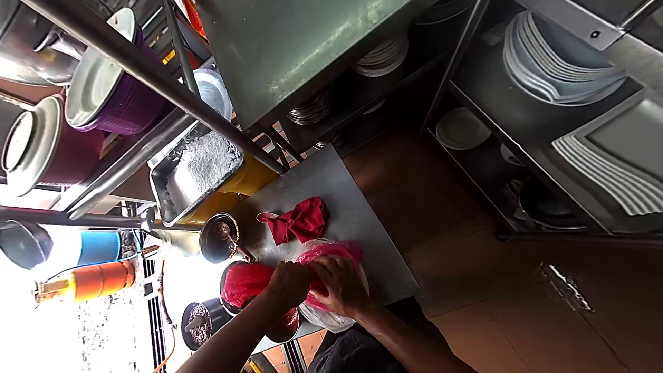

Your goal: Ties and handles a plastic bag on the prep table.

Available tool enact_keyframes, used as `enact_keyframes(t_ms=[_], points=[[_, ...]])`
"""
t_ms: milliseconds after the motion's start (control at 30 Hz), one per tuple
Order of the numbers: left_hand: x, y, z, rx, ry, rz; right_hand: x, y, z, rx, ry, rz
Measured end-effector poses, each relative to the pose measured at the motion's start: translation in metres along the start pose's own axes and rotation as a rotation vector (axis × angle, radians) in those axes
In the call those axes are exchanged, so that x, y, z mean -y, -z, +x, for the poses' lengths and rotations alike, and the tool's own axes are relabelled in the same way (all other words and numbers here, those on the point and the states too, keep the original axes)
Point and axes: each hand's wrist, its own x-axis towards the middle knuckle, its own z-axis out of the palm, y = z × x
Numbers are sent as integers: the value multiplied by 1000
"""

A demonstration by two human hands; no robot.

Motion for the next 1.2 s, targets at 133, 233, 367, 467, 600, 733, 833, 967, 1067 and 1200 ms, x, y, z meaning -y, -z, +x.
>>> enact_keyframes(t_ms=[133,233,367,467,600,733,833,967,1067,1200], points=[[18,1,16,118,-21,-452,-4,-37,18,66,-86,137],[19,-19,23,159,233,-1171,4,-50,19,-93,-105,65],[27,-31,21,361,359,-1706,11,-53,16,-147,11,17],[42,-42,14,568,197,-1916,12,-55,14,-237,115,85],[52,-74,-14,384,-471,-2205,10,-44,23,-39,-30,242],[19,-108,-52,-326,-479,-1809,9,-26,34,211,-102,458],[32,-115,-38,-794,-778,-544,6,-13,47,395,-117,561],[75,-78,11,-1030,-760,513,7,-4,51,606,10,597],[93,-54,32,-1058,-831,705,13,0,50,673,36,484],[53,-36,3,-217,-372,50,5,-16,25,301,65,219]])
